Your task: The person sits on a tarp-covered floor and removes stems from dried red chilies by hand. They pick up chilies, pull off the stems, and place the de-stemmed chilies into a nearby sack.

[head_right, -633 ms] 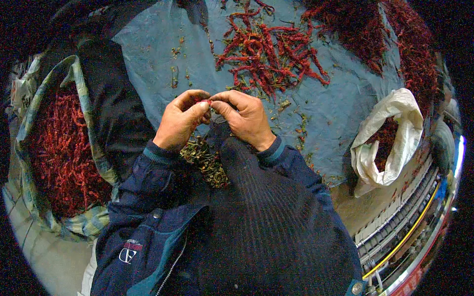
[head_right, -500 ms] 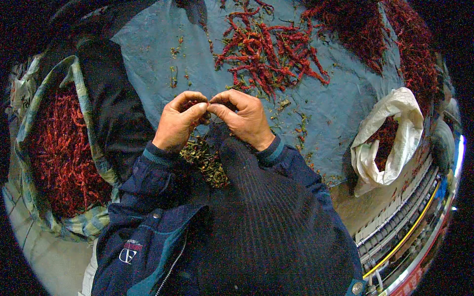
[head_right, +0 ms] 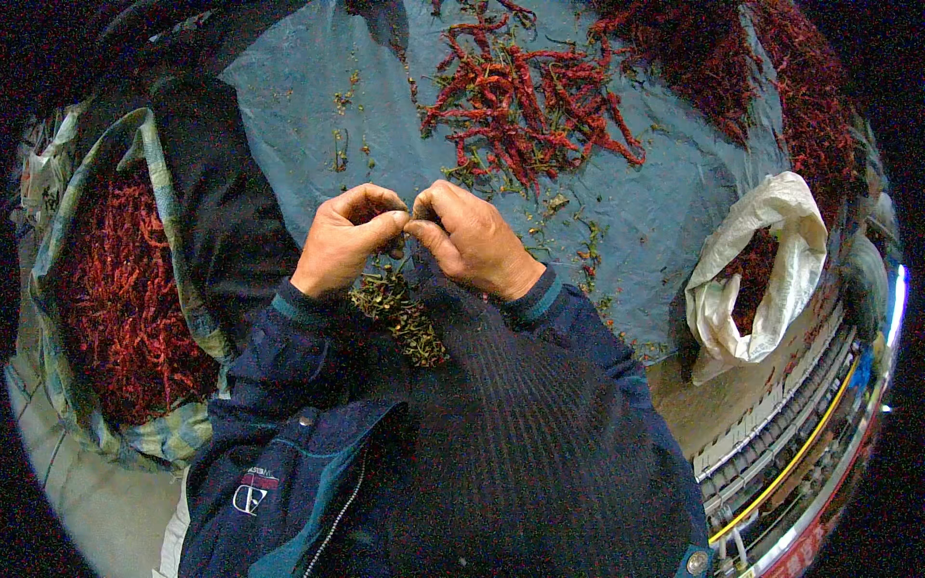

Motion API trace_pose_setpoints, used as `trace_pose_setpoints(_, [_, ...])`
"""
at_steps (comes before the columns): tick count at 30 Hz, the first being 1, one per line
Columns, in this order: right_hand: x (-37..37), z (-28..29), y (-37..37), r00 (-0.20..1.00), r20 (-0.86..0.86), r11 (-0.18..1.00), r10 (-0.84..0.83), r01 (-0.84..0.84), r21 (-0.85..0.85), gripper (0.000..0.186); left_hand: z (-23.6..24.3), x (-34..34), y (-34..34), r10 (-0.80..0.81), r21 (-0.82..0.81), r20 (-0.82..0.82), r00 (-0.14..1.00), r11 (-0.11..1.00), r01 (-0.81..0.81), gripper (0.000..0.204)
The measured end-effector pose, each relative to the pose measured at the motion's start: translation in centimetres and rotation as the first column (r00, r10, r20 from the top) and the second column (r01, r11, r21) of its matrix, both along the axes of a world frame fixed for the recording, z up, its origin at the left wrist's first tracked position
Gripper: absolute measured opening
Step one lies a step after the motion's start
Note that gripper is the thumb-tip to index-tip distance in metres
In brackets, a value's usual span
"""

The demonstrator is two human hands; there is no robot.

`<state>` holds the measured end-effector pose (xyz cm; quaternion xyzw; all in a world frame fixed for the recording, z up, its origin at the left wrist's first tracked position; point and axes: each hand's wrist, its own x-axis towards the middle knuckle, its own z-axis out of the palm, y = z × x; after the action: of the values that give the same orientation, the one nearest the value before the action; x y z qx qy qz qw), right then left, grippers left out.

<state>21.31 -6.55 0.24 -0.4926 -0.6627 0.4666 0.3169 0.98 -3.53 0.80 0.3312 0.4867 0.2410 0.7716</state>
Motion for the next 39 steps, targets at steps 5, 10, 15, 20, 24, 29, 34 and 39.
trace_pose_setpoints(5, [-0.3,0.1,-0.5,0.992,0.118,0.993,-0.054,0.041,0.108,0.016,0.0,1.0,-0.3,0.128,0.022,-0.111,0.986,0.992,-0.126,0.015])
trace_pose_setpoints(10, [-0.3,0.0,-0.7,0.999,0.017,0.997,-0.033,0.034,-0.066,0.020,-0.4,-0.5,-0.7,0.244,-0.147,0.025,0.969,0.960,-0.238,0.017])
trace_pose_setpoints(15, [-0.4,-1.8,-1.4,0.988,0.081,0.990,0.134,-0.130,-0.046,0.024,1.5,-6.6,-0.7,0.316,0.053,-0.093,0.944,0.948,-0.312,0.023])
trace_pose_setpoints(20, [-1.9,-1.5,-2.5,0.999,-0.042,0.995,0.010,-0.014,-0.098,0.009,7.1,-18.4,1.0,0.536,0.570,-0.572,0.620,0.804,-0.170,0.023])
trace_pose_setpoints(24, [-2.6,0.1,-2.4,0.996,-0.090,0.987,0.022,-0.036,-0.157,0.007,9.9,-30.7,-0.9,0.527,0.592,-0.753,0.393,0.804,0.056,0.029])
trace_pose_setpoints(29, [-0.6,-0.8,-3.5,0.989,0.084,0.993,0.118,-0.118,-0.004,0.012,12.6,-33.4,-0.8,0.555,0.568,-0.820,0.141,0.757,0.324,0.023])
trace_pose_setpoints(34, [4.6,-4.0,-8.0,0.947,0.314,0.997,0.067,-0.076,0.018,0.019,11.0,-29.2,-0.7,0.584,0.631,-0.775,0.240,0.721,0.286,0.020])
trace_pose_setpoints(39, [9.3,-3.0,-12.8,0.815,0.523,0.938,0.251,-0.072,-0.340,0.040,6.9,-17.0,1.2,0.396,0.653,-0.748,0.533,0.583,0.484,0.011])
